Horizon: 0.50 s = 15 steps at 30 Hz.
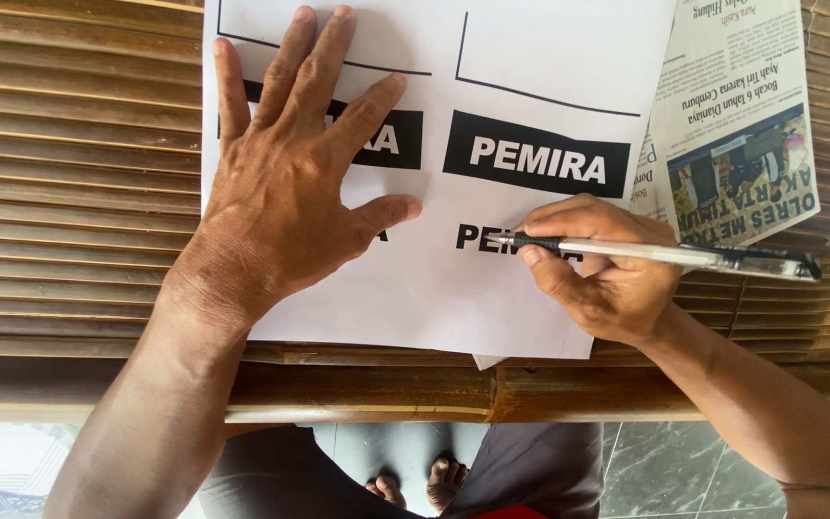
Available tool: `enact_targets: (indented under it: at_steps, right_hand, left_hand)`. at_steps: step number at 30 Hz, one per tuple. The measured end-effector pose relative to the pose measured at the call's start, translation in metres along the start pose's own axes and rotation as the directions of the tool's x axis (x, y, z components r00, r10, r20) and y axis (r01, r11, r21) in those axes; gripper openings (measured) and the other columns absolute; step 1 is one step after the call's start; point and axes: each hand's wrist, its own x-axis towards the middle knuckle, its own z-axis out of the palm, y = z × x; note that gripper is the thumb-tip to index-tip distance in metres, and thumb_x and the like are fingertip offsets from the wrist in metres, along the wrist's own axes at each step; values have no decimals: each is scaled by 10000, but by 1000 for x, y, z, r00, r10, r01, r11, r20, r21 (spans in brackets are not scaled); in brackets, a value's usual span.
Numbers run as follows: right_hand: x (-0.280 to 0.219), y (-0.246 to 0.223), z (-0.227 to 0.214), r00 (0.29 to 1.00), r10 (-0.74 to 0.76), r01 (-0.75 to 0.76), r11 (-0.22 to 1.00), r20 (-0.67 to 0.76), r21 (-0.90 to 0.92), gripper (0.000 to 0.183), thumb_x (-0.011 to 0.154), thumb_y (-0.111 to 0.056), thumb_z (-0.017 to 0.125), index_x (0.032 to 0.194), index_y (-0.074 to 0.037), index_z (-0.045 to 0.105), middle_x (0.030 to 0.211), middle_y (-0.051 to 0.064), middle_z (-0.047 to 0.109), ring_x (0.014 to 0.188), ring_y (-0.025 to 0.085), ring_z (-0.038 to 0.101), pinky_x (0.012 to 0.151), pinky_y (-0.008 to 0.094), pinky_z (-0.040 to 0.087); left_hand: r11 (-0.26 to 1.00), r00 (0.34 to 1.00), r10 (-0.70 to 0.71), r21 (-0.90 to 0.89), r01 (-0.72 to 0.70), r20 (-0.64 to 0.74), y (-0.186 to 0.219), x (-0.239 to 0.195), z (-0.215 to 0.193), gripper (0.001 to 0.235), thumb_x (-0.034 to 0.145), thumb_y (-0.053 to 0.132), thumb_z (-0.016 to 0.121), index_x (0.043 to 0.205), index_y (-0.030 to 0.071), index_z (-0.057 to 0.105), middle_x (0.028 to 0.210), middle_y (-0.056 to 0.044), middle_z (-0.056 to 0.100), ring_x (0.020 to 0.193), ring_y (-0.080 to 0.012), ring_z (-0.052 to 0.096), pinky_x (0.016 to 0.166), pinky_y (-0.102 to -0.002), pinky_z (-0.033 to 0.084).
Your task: The person uses a pen to mark lines on a printed sheet and then uses scissors to cut out shapes and text labels. The cut pieces are placed into a nearby wooden box.
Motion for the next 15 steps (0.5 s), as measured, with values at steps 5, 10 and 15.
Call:
enact_targets:
  at_steps: [5,10,15]
  right_hand:
    - [-1,-3,-2,996,79,-80,997,-27,-22,139,906,12,711,979,119,660,937,284,712,807,315,749,617,304,604]
    - [1,-4,-1,997,70,-70,997,-19,-26,139,907,-2,710,971,110,660,924,275,717,817,319,755,601,297,590]
    - [1,-6,-2,997,74,-74,993,-3,-89,148,915,-54,719,971,79,684,949,251,737,730,236,737,469,219,480]
  left_hand:
    - [1000,1000,-10,-10,10,14,1,1,-1,798,836,441,858,1492,107,552,1668,-239,220,1552,-404,117,1174,-710,-51]
    - [1000,1000,6,-3,-6,-13,0,0,0,807,823,434,883,1486,98,568,1659,-249,244,1548,-416,146,1175,-721,-28]
    - [1000,1000,6,-2,-6,-9,0,0,0,812,822,434,880,1490,100,561,1661,-249,243,1549,-408,135,1174,-719,-32]
